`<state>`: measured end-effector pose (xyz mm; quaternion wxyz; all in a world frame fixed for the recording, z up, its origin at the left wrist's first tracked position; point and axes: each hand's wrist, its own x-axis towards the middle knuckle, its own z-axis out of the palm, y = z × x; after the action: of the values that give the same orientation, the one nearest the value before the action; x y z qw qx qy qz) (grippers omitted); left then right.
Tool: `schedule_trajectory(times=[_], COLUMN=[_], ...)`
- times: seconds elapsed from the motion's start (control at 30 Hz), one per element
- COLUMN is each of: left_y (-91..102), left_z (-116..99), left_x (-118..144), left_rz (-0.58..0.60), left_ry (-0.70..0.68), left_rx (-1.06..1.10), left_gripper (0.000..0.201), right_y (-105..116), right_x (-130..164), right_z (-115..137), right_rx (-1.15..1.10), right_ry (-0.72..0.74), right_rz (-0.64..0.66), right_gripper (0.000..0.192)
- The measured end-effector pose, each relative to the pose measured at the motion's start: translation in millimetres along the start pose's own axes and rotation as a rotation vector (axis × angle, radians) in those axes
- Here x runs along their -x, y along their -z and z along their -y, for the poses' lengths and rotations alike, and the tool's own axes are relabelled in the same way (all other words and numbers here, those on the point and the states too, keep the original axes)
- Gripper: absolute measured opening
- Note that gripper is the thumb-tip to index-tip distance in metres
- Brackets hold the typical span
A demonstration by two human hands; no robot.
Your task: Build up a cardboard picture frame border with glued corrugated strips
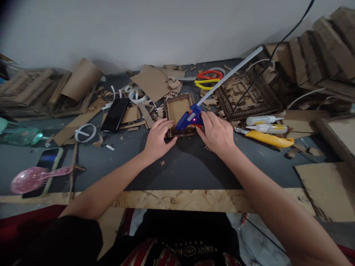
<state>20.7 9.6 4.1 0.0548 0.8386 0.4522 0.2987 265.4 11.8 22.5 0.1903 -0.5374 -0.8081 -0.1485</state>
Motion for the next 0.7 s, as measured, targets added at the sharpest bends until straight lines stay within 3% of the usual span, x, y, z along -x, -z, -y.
schedule_trajectory(times=[0.7], left_y=[0.0], left_z=[0.1], left_x=[-0.4], left_rz=[0.013], left_ry=[0.004], left_rx=[0.004], left_gripper=[0.035], right_y=[-2.3], right_x=[-1.5], right_z=[1.5], right_rx=[-0.03], right_ry=[0.057], right_rz=[-0.049], right_gripper=[0.041])
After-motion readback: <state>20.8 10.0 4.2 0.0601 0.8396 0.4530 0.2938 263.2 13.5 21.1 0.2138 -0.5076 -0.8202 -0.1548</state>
